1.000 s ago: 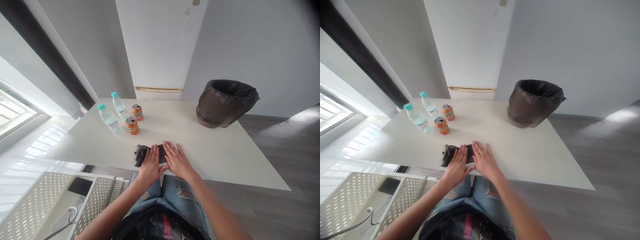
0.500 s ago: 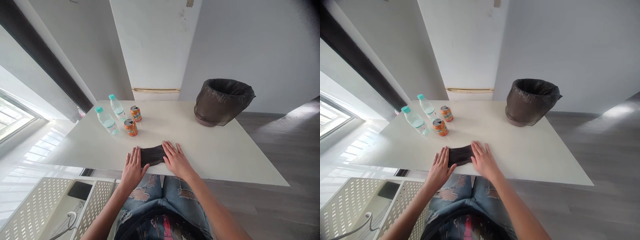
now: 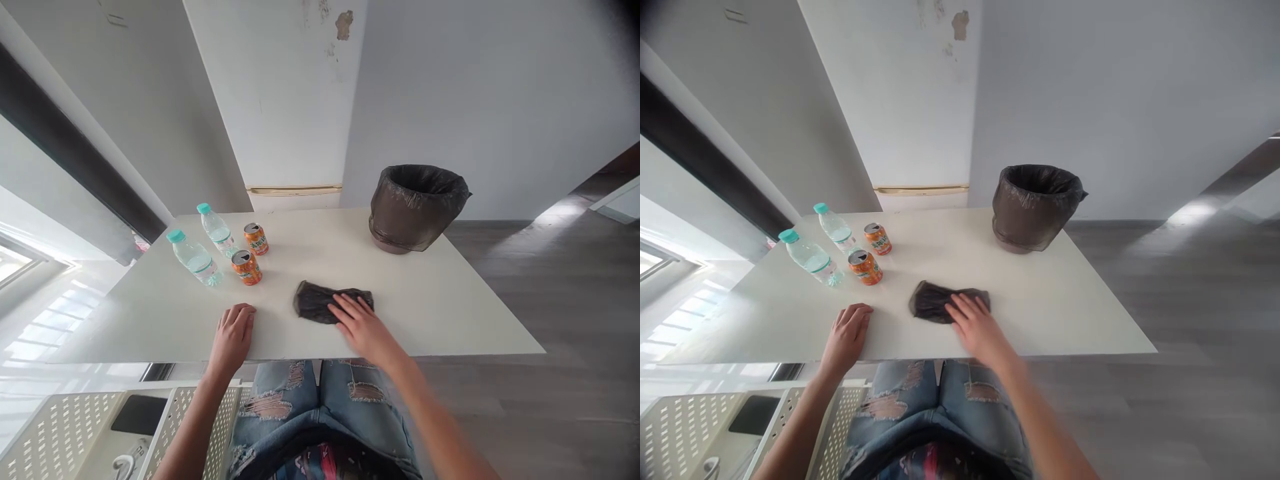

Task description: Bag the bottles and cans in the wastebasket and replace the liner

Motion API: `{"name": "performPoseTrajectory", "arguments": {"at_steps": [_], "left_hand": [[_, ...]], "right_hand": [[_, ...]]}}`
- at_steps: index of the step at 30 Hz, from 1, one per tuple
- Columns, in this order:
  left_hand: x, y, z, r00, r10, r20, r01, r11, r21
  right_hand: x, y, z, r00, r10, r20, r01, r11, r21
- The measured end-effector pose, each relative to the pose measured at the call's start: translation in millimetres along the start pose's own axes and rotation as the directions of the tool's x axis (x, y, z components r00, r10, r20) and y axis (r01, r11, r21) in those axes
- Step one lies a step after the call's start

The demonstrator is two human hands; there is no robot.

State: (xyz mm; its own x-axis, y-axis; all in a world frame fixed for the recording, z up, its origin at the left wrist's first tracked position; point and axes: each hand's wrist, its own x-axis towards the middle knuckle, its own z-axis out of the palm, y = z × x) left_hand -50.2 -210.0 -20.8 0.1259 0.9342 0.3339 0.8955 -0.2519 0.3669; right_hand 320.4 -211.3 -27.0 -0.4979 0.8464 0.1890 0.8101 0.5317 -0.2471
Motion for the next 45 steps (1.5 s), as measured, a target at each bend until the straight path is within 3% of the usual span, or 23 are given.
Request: {"name": "performPoseTrajectory", "arguments": {"at_steps": [7,12,15,19,22,26,28,30,35,45], "left_hand": [[-1,-3,5.2,1.0,0.004,0.009,-0.005,0.999,0.053],[0,-4,5.4,1.0,0.0,0.014,-0.001,0.996,0.086],[1,-3,5.9,1.0,-0.006,0.013,0.005,0.994,0.107],[1,-3,7.0,1.0,-0.004,0.004,0.003,0.993,0.119],[2,-4,7.9,1.0,0.003,0.001,-0.003,0.992,0.125],[1,-6,8.7,1.0,0.012,0.0,-0.012,0.992,0.129],[1,-7,9.2,1.0,0.015,0.0,-0.014,0.991,0.132],[0,-7,9.6,1.0,0.013,0.002,-0.013,0.991,0.135],[0,-5,9.1,1.0,-0.01,0.009,0.009,0.991,0.133],[-2,-1,7.0,0.999,-0.031,0.015,0.029,0.994,0.109]], "right_hand": [[-88,91,-20,0.954,0.274,-0.119,-0.291,0.944,-0.155],[-142,145,-36,0.855,0.475,-0.208,-0.514,0.828,-0.225],[-157,163,-47,0.789,0.562,-0.247,-0.613,0.75,-0.249],[-154,159,-59,0.742,0.584,-0.33,-0.664,0.706,-0.246],[-141,148,-62,0.763,0.56,-0.323,-0.641,0.721,-0.265],[-123,136,-58,0.825,0.557,-0.099,-0.562,0.79,-0.246],[-117,133,-55,0.827,0.563,0.011,-0.547,0.809,-0.215],[-113,131,-53,0.799,0.599,0.048,-0.58,0.79,-0.198],[-107,134,-53,0.69,0.723,0.006,-0.709,0.679,-0.191],[-102,135,-49,0.649,0.761,0.0,-0.747,0.637,-0.189]]}}
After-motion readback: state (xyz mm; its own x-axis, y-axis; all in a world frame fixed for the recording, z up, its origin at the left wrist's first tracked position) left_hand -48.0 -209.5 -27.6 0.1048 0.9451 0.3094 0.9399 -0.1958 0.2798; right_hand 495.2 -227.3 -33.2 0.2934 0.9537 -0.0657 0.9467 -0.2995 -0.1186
